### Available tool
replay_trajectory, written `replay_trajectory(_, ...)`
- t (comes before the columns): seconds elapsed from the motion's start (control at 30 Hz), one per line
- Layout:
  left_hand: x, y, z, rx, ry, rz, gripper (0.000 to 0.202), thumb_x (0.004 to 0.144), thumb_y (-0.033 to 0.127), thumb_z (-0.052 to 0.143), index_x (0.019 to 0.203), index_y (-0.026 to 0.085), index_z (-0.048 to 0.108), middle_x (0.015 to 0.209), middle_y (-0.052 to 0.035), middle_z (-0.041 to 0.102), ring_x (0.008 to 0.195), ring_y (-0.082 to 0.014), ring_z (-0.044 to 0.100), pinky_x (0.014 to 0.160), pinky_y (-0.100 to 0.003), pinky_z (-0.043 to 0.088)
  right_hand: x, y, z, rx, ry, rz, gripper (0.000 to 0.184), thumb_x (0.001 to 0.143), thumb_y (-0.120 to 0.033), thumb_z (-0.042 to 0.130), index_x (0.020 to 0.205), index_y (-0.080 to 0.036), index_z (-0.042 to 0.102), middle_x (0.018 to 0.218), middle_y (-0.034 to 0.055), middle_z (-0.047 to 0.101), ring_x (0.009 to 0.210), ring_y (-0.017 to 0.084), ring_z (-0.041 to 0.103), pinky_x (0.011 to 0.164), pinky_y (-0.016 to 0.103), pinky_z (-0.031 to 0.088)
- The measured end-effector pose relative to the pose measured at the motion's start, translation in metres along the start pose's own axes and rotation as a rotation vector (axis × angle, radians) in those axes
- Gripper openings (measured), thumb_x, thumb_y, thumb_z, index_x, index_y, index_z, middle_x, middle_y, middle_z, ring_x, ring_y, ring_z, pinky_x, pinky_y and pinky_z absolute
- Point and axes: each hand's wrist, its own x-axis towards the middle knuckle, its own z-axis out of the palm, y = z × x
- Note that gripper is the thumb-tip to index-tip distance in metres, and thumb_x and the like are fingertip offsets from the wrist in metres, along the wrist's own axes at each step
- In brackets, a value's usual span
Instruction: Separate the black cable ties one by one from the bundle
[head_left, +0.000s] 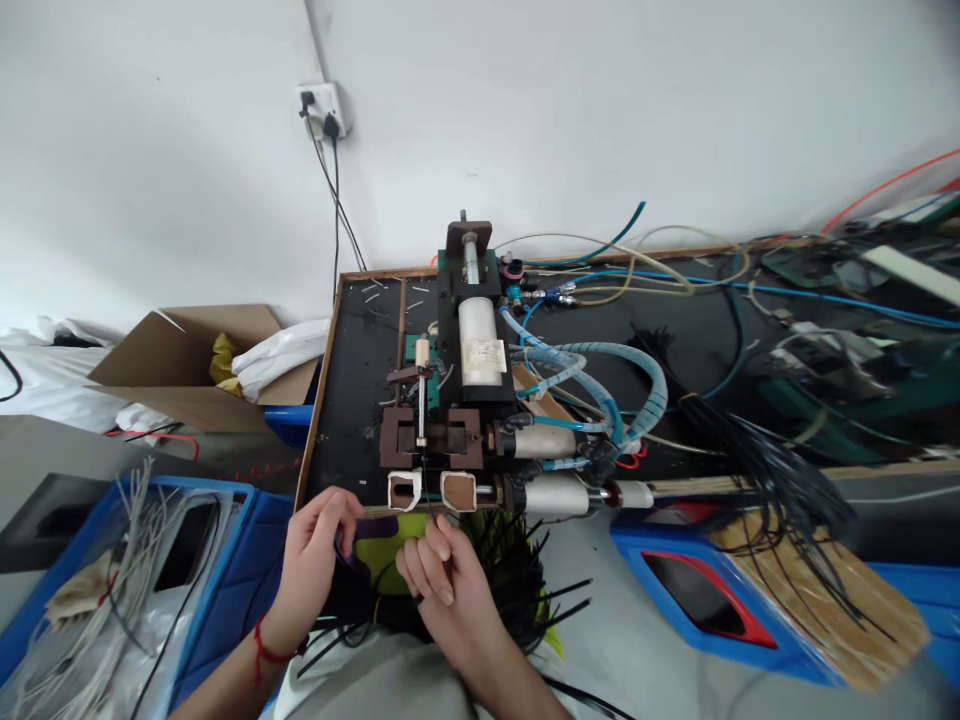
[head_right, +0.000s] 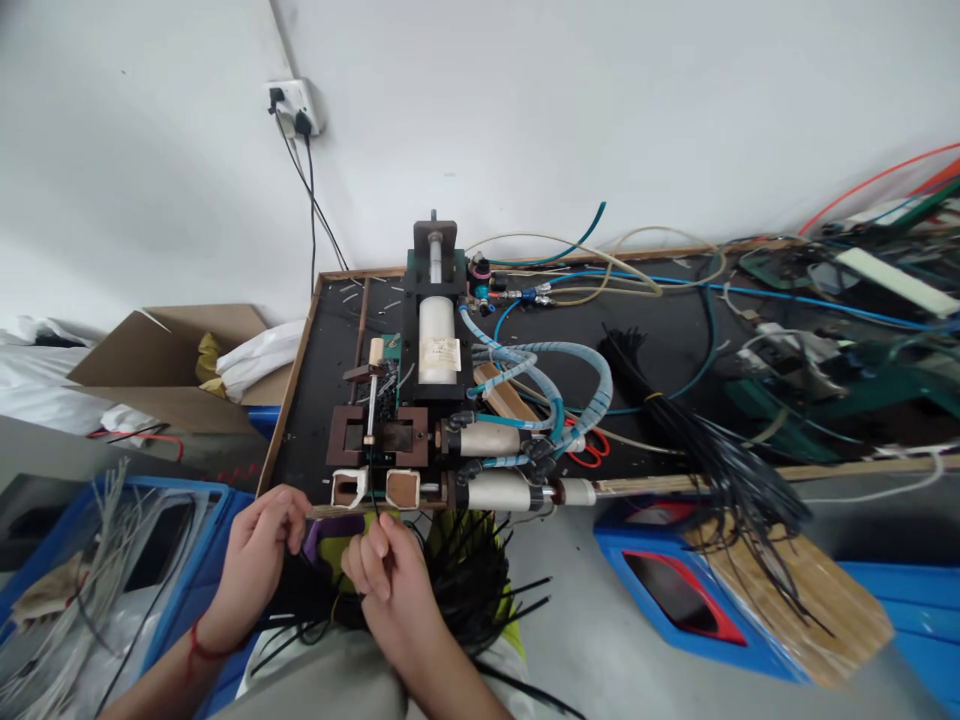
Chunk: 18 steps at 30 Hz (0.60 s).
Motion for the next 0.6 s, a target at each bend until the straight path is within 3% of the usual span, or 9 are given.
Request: replay_trajectory(0.6,-0.0010,-0.0027,0.0016,0.039,-0.006,0.015,0.036,0.101,0.037,0.047,0.075,0.019,0.064,0.051,0.0039,0.048,0.048,-0.0133,0.040,0.050,-0.027,0.030,0.0007,0.0018,0.0003,-0.058,0.032,-0.011,0.038,0.092,-0.042,0.067,0.061,-0.022,0.054,0.036,-0.0109,0.023,0.043,0.012,0.017,0.052,0.031,0.021)
